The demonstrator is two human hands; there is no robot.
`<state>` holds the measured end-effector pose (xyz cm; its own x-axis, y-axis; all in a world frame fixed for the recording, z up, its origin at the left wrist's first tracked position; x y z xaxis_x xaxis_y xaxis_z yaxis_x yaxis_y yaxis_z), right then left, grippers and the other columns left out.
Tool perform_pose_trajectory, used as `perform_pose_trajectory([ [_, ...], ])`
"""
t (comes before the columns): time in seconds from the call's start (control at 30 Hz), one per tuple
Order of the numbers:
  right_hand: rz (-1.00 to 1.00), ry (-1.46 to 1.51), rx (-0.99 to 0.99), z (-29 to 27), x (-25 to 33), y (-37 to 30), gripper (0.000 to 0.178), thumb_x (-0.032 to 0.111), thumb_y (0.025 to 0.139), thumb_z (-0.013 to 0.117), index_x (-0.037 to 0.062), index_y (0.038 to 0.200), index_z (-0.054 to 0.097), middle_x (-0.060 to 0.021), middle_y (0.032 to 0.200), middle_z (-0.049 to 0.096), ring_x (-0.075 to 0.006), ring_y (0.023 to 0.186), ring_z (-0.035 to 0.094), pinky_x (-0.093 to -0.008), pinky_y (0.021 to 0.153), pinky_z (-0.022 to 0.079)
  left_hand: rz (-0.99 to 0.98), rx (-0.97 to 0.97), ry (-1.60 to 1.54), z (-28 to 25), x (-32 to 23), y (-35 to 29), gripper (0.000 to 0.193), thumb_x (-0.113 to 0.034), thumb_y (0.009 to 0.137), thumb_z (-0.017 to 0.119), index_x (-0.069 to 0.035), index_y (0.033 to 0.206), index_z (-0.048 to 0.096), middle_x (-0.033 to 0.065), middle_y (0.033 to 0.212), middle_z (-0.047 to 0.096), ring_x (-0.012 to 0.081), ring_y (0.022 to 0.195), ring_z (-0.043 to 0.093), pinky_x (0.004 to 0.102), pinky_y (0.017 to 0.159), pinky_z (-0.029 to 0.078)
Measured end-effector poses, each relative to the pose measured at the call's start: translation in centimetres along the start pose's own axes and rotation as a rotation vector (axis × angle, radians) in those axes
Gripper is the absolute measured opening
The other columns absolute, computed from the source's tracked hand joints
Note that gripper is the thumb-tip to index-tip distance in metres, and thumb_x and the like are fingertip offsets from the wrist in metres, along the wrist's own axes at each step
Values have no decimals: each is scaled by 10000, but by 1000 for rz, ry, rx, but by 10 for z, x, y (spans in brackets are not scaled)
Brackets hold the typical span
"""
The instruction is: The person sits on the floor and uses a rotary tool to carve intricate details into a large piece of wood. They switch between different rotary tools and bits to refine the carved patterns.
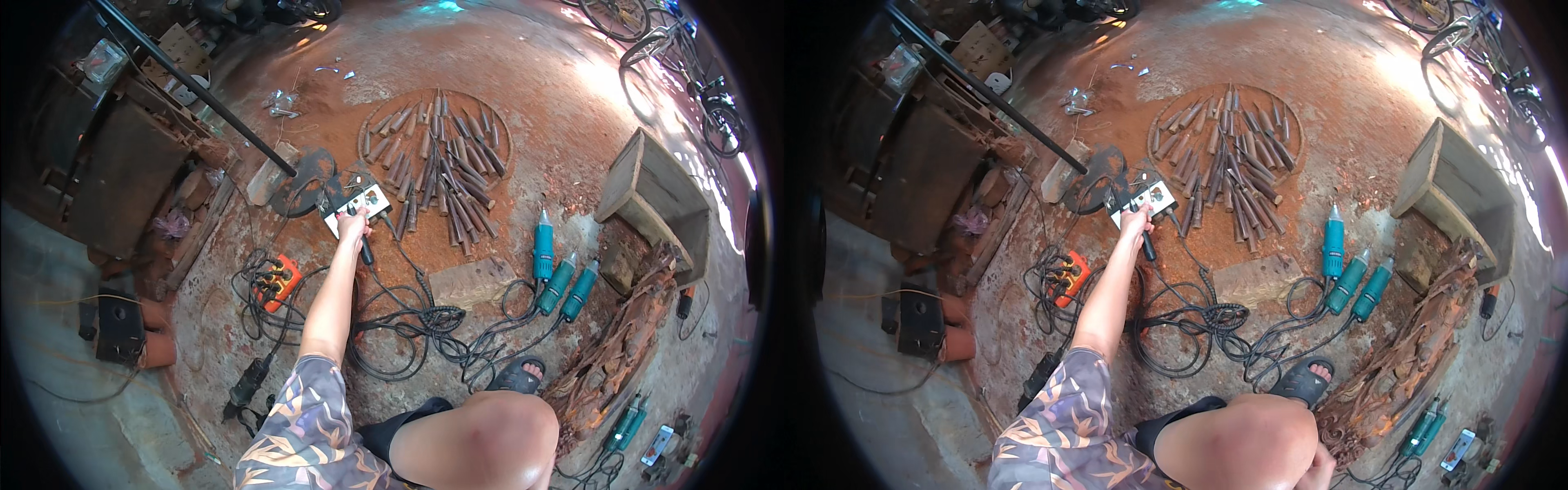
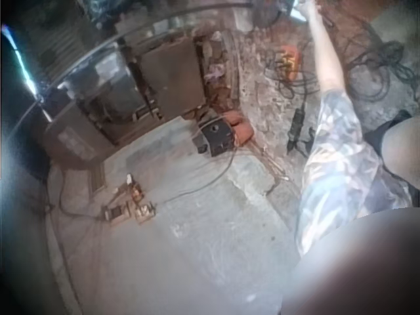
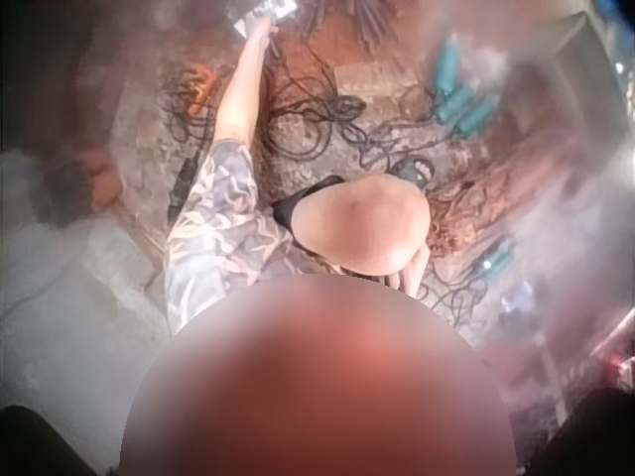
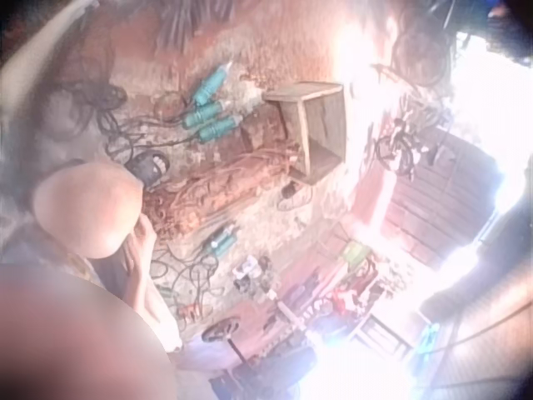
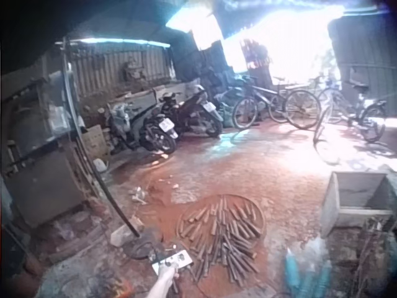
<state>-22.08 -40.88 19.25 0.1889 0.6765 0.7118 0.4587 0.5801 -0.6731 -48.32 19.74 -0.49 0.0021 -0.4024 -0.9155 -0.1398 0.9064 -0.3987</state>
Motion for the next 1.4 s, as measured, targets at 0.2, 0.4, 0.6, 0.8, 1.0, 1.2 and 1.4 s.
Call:
perform_pose_trajectory([
  [0.2,-16,-298,-17,8,-14,-11,569,337,909,772,-58,1299,645,-217,1187,744,-208,1062,670,-375,878,548,15,-95,83,1,-11,31,173,-144,994,665,0,910,619,35,610,540,129,403,448,326,387,397],
  [0.4,49,-329,50,2,-31,-6,486,252,948,741,-76,1292,638,-230,1193,737,-213,1064,673,-398,863,549,6,-156,77,6,-9,47,191,-135,989,673,13,918,576,66,622,544,155,400,475,347,349,364],
  [0.6,-44,-278,11,10,-48,-1,430,198,980,714,-47,1322,629,-194,1219,724,-208,1072,671,-384,863,549,-8,-166,71,-2,-9,60,237,-138,989,680,33,883,554,90,644,558,172,380,466,354,343,356],
  [0.8,-26,-301,30,8,-40,0,447,197,988,708,-47,1348,606,-197,1254,713,-224,1111,673,-389,863,548,-10,-299,211,5,-11,59,351,-228,992,722,74,870,592,155,742,667,188,454,590,355,348,432],
  [1.0,12,-357,84,7,-65,-4,454,248,1009,664,17,1389,572,-198,1307,675,-269,1180,667,-424,957,553,54,-304,-17,-9,-2,28,274,-202,1041,651,26,901,593,71,642,588,153,425,525,338,340,401],
  [1.2,268,369,-10,8,-109,1,465,287,1062,562,31,1437,461,-139,1266,615,-252,1109,643,-430,911,572,19,-192,-232,-62,16,-5,267,-257,1048,663,-55,901,568,-17,594,471,100,420,438,302,388,406],
  [1.4,336,615,-77,12,-110,-1,429,300,1114,454,6,1427,465,-114,1276,606,-209,1113,633,-385,886,571,-88,-294,-267,-112,12,3,205,-225,1022,701,-59,1096,606,-31,649,473,91,465,438,302,430,441],
])
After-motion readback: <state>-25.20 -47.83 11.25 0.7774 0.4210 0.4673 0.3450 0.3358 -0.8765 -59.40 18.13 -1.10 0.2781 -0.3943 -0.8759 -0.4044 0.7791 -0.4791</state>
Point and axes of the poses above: each hand's wrist, its own y-axis towards the middle knuckle, its own z-axis out of the palm, x = y × z, the point moved 2 cm from there along y, towards the middle knuckle
